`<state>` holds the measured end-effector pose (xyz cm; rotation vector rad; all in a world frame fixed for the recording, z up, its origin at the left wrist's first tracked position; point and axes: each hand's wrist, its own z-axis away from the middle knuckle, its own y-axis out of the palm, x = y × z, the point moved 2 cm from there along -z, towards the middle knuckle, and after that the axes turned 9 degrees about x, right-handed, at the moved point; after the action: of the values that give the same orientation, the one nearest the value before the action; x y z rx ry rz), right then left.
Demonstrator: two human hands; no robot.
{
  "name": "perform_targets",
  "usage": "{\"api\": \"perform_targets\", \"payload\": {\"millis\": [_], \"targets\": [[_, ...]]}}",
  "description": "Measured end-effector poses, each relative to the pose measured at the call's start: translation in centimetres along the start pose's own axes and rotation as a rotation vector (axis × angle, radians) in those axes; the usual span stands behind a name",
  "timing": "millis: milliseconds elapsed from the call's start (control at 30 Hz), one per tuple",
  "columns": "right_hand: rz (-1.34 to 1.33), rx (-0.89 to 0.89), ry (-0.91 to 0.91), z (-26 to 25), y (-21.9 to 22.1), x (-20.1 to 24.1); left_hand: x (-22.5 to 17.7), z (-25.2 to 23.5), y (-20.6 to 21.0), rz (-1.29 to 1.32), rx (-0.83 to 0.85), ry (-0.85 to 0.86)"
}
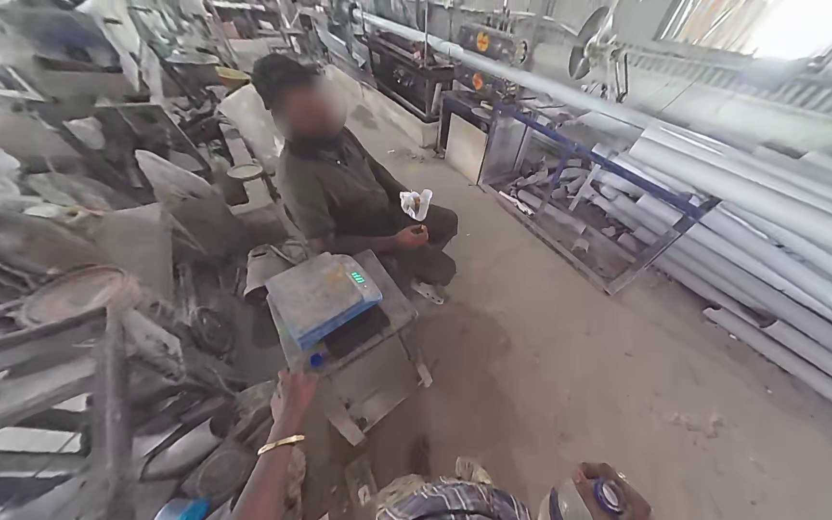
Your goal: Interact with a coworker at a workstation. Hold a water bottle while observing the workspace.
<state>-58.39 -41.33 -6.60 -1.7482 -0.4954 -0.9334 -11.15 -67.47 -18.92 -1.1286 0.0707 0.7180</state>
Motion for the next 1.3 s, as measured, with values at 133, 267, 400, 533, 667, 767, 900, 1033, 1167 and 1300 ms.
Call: {"api": "perform_targets", "payload": {"millis": [133,267,400,533,667,767,900,1033,1167,1300], "targets": [[-0.057,-0.034,-0.043,-5.8,3.4,2.1,1.0,-5.6,0.2,0.041,-0.009,0.03],[-0.107,-0.037,-0.061,-9.1,6.5,3.7,1.9,-8.7,1.1,0.091,-0.018,0.06],[-0.023,0.016,-0.042,-11.4,8.8,5.4,1.9,-8.7,2.1,0.054,-0.012,0.125],[-0.016,0.106,-0.079,-13.4,10.6,6.2,1.7,-8.1,2.5,0.087,-0.022,0.184],[-0.047,0.172,-0.105,-15.0,11.6,7.9,1.0,-6.7,1.7,0.088,-0.036,0.175],[-0.09,0.172,-0.143,-16.1,11.5,8.6,1.2,-5.8,2.0,0.197,-0.115,0.228],[-0.098,0.121,-0.177,-17.7,10.6,9.5,-0.8,-2.0,0.6,0.415,-0.033,0.297],[-0.045,0.102,-0.192,-18.5,10.6,9.6,-5.6,4.3,0.6,0.495,0.35,0.481],[-0.053,0.102,-0.224,-18.3,11.4,9.0,-8.8,7.4,2.2,0.46,0.565,0.735],[-0.095,0.095,-0.228,-18.1,11.2,8.3,-9.7,7.5,1.3,0.294,0.736,0.847]]}}
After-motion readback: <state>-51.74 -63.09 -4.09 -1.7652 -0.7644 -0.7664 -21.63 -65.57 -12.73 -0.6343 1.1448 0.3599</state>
